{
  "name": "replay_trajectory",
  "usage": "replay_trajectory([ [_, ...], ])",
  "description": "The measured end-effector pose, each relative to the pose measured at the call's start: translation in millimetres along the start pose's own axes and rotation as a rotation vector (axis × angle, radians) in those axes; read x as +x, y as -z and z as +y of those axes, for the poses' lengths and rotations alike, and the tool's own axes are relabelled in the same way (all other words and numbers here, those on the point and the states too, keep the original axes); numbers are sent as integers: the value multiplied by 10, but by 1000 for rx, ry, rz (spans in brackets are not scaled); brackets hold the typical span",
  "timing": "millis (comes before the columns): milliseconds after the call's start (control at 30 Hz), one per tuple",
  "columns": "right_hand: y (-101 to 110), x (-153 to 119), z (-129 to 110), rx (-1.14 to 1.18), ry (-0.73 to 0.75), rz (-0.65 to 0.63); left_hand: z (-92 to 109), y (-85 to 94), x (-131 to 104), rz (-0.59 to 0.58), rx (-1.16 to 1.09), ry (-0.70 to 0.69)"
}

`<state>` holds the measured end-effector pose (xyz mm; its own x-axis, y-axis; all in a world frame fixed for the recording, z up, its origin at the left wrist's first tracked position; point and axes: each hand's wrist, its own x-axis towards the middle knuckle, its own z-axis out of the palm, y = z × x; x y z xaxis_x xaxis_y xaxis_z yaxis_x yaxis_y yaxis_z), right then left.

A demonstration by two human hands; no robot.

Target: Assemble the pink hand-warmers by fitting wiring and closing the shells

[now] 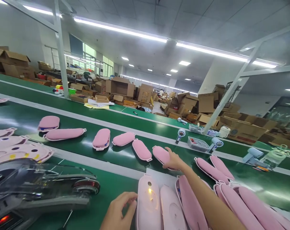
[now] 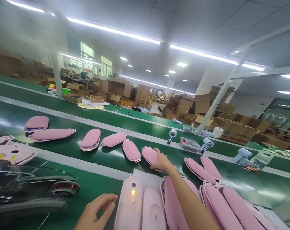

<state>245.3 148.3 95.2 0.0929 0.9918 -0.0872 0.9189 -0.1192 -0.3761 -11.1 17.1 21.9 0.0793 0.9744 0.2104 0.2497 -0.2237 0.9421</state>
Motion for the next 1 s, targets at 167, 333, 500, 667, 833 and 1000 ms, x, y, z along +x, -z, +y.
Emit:
replay_trajectory([
  [167,-19,-880,-510,279,174,-114,-58,-73,-29,-41,-648,115],
  [333,-368,-1847,-860,761,251,-274,95,-35,-148,-282,-1046,102],
  [500,-722,-2175,-790,1211,83,-239,211,36,-320,-362,-1247,263],
  [667,-904,-2321,-485,862,32,88,81,90,-451,-436,-1443,397],
  [833,-1072,-2549,-242,845,-75,165,33,57,-581,-601,-1582,396],
  [1000,-1292,-2718,-134,775,-109,273,34,-4,-682,-681,-1598,361],
])
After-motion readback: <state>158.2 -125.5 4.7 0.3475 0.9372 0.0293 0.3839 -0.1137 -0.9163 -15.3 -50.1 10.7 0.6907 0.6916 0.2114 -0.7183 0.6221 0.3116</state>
